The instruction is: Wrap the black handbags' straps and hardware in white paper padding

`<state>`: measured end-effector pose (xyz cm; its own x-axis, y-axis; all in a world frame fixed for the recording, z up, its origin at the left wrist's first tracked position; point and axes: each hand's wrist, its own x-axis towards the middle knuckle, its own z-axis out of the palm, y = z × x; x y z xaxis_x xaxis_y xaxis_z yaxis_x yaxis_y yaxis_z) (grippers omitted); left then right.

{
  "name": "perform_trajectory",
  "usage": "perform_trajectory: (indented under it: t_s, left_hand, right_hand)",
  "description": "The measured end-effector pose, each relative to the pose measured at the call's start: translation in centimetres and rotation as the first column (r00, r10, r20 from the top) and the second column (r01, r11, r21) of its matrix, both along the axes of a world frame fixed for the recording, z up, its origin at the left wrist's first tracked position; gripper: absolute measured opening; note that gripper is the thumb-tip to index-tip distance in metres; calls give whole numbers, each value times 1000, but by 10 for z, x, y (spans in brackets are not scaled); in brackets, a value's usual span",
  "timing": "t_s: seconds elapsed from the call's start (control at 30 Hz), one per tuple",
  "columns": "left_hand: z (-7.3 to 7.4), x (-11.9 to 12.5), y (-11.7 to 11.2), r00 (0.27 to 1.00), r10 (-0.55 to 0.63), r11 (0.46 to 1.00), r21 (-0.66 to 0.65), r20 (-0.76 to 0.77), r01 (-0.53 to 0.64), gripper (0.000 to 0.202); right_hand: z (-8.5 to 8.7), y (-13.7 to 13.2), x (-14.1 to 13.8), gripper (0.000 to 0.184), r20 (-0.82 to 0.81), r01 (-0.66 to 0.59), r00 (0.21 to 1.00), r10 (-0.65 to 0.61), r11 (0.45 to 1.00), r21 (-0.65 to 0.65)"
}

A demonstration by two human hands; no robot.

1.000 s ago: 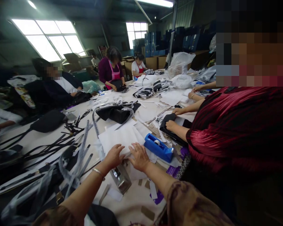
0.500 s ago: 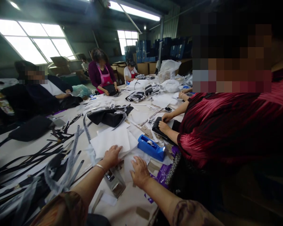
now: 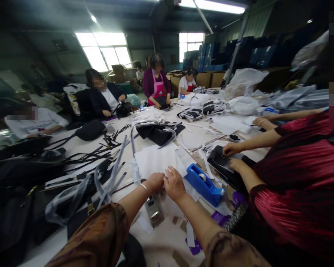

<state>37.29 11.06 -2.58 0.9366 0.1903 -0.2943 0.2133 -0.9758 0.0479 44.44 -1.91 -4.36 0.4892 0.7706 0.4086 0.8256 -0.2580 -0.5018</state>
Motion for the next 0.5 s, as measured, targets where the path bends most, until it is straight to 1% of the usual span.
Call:
perform_trajectory:
  t_s: [0.07, 0.13, 0.17, 0.23, 0.27, 0.3, 0.33, 0.37, 0.4, 0.43, 0.47, 0.5]
  left_hand:
    - [2, -6, 0, 1000, -16, 999, -28, -12, 16, 22]
    - [8, -16, 0, 999, -45, 998, -49, -24, 43, 23]
    - [12, -23, 0, 998, -65, 996, -60, -22, 63, 23]
    - [21, -39, 2, 996, -81, 992, -99, 28, 84, 22]
    - [25, -46, 5, 995, -60, 989, -129, 79, 70, 23]
    - [29, -52, 10, 989, -5, 986, -166, 145, 29, 24]
    - [33, -57, 18, 973, 84, 977, -211, 216, -38, 25]
    - [36, -59, 29, 939, 202, 956, -266, 278, -127, 25]
    - [39, -60, 42, 883, 347, 911, -336, 317, -237, 25]
    - [42, -59, 57, 802, 497, 840, -414, 330, -351, 24]
    - [44, -57, 74, 707, 631, 750, -486, 321, -449, 22]
    - [46, -55, 93, 603, 743, 645, -551, 290, -530, 19]
  right_hand:
    - [-2, 31, 12, 46, -29, -24, 999, 22, 998, -59]
    - [-11, 53, 21, 49, -57, -50, 998, 39, 978, -205]
    - [-19, 60, 25, 49, -67, -72, 996, 54, 951, -301]
    - [-36, 65, 29, 51, -80, -122, 992, 95, 876, -466]
    - [-44, 65, 29, 52, -77, -139, 990, 116, 848, -512]
    - [-52, 64, 28, 54, -63, -141, 990, 127, 838, -527]
    - [-58, 63, 27, 54, -40, -126, 992, 123, 847, -517]
    - [-63, 62, 25, 54, -14, -99, 994, 106, 866, -490]
    - [-66, 61, 24, 52, 12, -70, 996, 85, 884, -462]
    - [-67, 60, 22, 50, 31, -45, 997, 65, 900, -435]
    - [-68, 60, 22, 47, 42, -25, 998, 46, 911, -411]
    - [-68, 60, 21, 46, 49, -9, 998, 31, 920, -393]
